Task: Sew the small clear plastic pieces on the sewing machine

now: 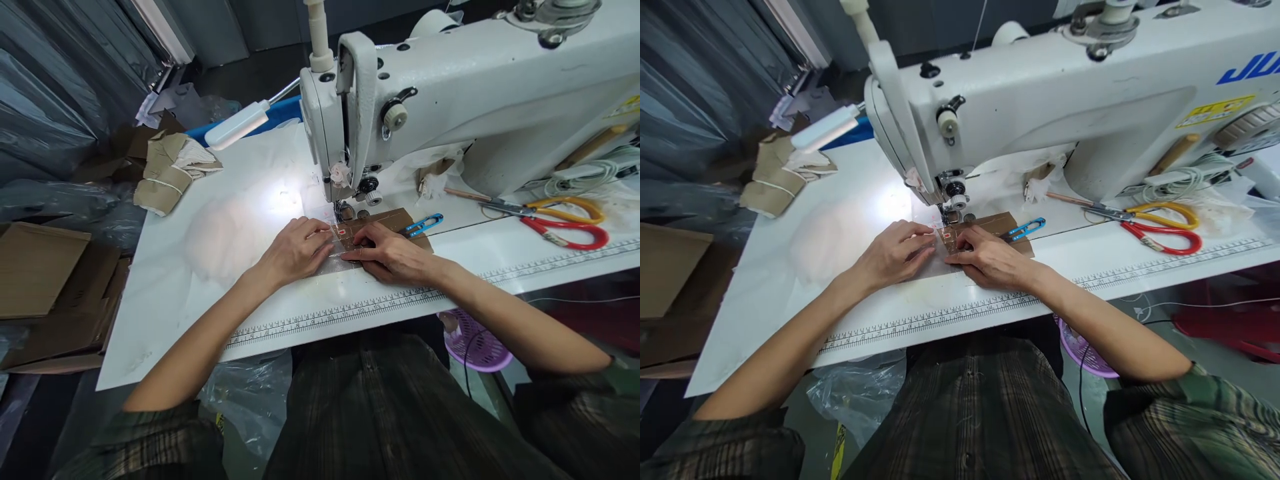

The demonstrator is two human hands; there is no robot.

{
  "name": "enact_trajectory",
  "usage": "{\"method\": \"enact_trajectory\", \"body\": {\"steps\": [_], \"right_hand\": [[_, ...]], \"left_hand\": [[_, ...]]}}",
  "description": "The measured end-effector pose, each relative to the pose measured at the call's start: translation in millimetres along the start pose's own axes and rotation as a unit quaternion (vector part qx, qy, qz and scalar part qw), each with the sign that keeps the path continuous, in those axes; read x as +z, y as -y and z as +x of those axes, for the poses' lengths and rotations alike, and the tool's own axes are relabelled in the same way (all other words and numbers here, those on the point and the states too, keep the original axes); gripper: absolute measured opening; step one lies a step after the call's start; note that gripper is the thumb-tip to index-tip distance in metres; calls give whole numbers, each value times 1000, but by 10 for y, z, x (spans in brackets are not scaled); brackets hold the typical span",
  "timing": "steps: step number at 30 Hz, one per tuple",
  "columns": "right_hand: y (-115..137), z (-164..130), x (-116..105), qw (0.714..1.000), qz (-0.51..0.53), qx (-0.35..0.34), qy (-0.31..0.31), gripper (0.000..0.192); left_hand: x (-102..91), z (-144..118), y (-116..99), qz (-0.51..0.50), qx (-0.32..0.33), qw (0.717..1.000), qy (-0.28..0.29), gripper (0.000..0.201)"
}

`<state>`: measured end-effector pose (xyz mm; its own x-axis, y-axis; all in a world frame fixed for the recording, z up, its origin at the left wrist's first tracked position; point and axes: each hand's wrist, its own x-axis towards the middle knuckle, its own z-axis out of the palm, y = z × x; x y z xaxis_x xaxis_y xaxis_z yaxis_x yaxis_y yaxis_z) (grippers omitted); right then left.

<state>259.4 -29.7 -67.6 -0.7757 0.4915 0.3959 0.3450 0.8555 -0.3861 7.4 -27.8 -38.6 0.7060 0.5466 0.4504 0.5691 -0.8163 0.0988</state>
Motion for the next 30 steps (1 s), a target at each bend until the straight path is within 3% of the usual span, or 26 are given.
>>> {"method": "enact_trajectory", "body": {"steps": [7,17,30], "right_hand": [[0,-1,-7,1000,13,0,-3,35],[-39,2,-39,988,96,104,-64,37],[-17,8,-42,989,85,111,-55,36]], "left_hand": [[-136,-131,16,-152,12,985,85,19],[-7,-304,18,-166,-10,986,7,7],[9,-312,20,-143,-7,990,-13,7]]}}
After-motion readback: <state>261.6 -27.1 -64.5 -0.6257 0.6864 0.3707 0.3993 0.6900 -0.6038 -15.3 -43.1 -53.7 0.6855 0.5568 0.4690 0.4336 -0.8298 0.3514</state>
